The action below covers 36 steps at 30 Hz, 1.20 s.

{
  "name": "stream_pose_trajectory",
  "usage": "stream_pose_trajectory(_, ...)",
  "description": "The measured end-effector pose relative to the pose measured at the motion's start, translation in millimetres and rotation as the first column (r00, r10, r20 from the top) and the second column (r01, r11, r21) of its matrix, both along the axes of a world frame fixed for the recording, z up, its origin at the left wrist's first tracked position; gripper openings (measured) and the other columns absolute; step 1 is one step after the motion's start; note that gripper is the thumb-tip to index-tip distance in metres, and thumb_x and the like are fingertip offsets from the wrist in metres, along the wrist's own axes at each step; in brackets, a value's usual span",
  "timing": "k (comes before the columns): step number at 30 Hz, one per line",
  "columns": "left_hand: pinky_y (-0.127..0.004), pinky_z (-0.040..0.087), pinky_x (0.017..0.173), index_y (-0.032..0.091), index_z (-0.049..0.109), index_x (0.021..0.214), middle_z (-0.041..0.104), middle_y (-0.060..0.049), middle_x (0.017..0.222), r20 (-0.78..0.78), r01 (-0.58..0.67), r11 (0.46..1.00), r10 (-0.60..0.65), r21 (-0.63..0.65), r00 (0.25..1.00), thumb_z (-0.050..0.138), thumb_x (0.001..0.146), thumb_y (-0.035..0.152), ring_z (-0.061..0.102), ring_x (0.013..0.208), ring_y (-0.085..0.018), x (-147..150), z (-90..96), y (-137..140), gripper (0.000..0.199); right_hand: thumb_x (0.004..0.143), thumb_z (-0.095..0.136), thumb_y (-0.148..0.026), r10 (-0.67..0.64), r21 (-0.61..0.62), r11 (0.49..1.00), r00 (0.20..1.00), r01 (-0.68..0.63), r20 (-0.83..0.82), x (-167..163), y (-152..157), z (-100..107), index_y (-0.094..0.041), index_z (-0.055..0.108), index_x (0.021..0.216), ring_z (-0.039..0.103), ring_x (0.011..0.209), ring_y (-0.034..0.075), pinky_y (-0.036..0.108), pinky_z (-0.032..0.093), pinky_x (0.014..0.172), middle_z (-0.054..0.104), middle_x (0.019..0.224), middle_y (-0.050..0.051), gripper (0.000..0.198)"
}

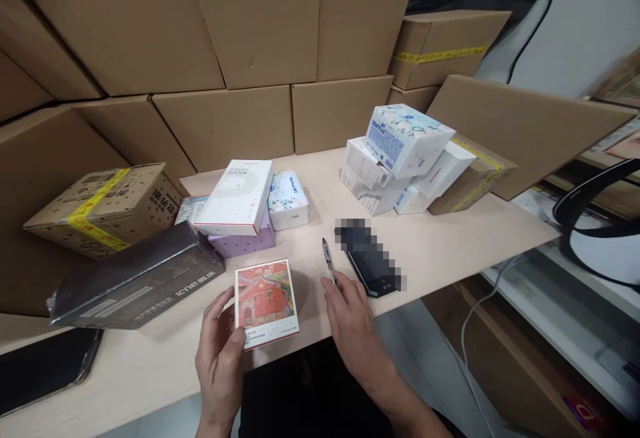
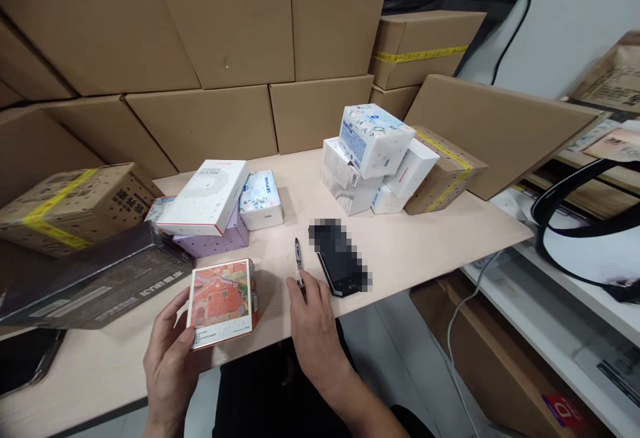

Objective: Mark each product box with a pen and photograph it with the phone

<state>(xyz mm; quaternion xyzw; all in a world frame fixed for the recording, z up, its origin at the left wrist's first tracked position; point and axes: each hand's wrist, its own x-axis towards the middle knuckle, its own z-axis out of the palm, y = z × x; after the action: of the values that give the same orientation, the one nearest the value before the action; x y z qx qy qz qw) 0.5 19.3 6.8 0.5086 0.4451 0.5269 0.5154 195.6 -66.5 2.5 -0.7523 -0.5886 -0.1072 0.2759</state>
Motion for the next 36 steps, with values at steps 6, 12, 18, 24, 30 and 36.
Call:
stream_pose_trajectory(6, -0.032, 0.051, 0.095, 0.026, 0.061, 0.129, 0.059, -0.005, 0.137, -0.032, -0.002, 1.000, 0.002, 0.022, 0.999, 0.068, 0.082, 0.044, 0.058, 0.121, -0.026, 2, 2.7, 0, 0.051, 0.090, 0.049, -0.001, 0.007, 0.002, 1.000, 1.000, -0.007, -0.016, 0, 4, 1, -0.012, 0.060, 0.126, 0.057, 0.109, 0.026, 0.045, 0.055, 0.095, 0.060, 0.123, 0.017, 0.039)
stream_pose_trajectory(12, -0.035, 0.052, 0.095, 0.026, 0.060, 0.128, 0.058, -0.006, 0.138, -0.047, -0.011, 1.000, 0.011, 0.009, 0.999, 0.069, 0.079, 0.048, 0.057, 0.122, -0.029, -1, 0.8, 1, 0.054, 0.094, 0.052, -0.010, 0.043, 0.168, 0.985, 0.997, -0.032, -0.066, 3, -3, 14, -0.015, 0.062, 0.119, 0.061, 0.104, 0.023, 0.041, 0.057, 0.088, 0.064, 0.115, 0.014, 0.028)
stream_pose_trajectory(18, -0.041, 0.050, 0.100, 0.022, 0.060, 0.127, 0.060, -0.009, 0.135, -0.076, -0.059, 0.995, 0.053, -0.082, 0.996, 0.068, 0.077, 0.055, 0.057, 0.124, -0.033, 4, 5.1, -1, 0.061, 0.091, 0.055, -0.006, 0.168, 0.473, 0.878, 0.970, -0.067, -0.174, 11, -9, 20, -0.017, 0.062, 0.115, 0.065, 0.094, 0.017, 0.029, 0.058, 0.079, 0.067, 0.101, 0.010, 0.027)
stream_pose_trajectory(24, -0.035, 0.056, 0.091, 0.021, 0.058, 0.126, 0.060, -0.011, 0.134, -0.049, -0.065, 0.995, 0.061, -0.077, 0.997, 0.071, 0.074, 0.057, 0.060, 0.120, -0.032, 9, 12.2, -6, 0.065, 0.087, 0.055, -0.004, 0.304, 0.586, 0.796, 0.936, -0.148, -0.178, 2, -1, 6, -0.017, 0.061, 0.113, 0.068, 0.081, 0.016, 0.026, 0.058, 0.069, 0.070, 0.090, 0.007, 0.030)
stream_pose_trajectory(30, -0.032, 0.057, 0.083, 0.021, 0.058, 0.129, 0.059, -0.011, 0.135, -0.068, -0.056, 0.993, 0.050, -0.104, 0.996, 0.069, 0.075, 0.062, 0.064, 0.110, -0.029, 7, 11.3, -7, 0.069, 0.085, 0.056, -0.004, 0.288, 0.607, 0.784, 0.942, -0.129, -0.171, 1, 8, -5, -0.017, 0.061, 0.109, 0.066, 0.073, 0.015, 0.027, 0.058, 0.064, 0.068, 0.083, 0.006, 0.028)
stream_pose_trajectory(36, -0.032, 0.058, 0.077, 0.020, 0.058, 0.129, 0.062, -0.012, 0.128, -0.061, -0.067, 0.992, 0.060, -0.107, 0.996, 0.069, 0.073, 0.063, 0.066, 0.106, -0.030, 8, 10.9, -6, 0.072, 0.087, 0.053, -0.003, 0.294, 0.601, 0.791, 0.932, -0.113, -0.212, 1, 10, -9, -0.018, 0.061, 0.111, 0.065, 0.071, 0.014, 0.025, 0.057, 0.062, 0.067, 0.081, 0.005, 0.030)
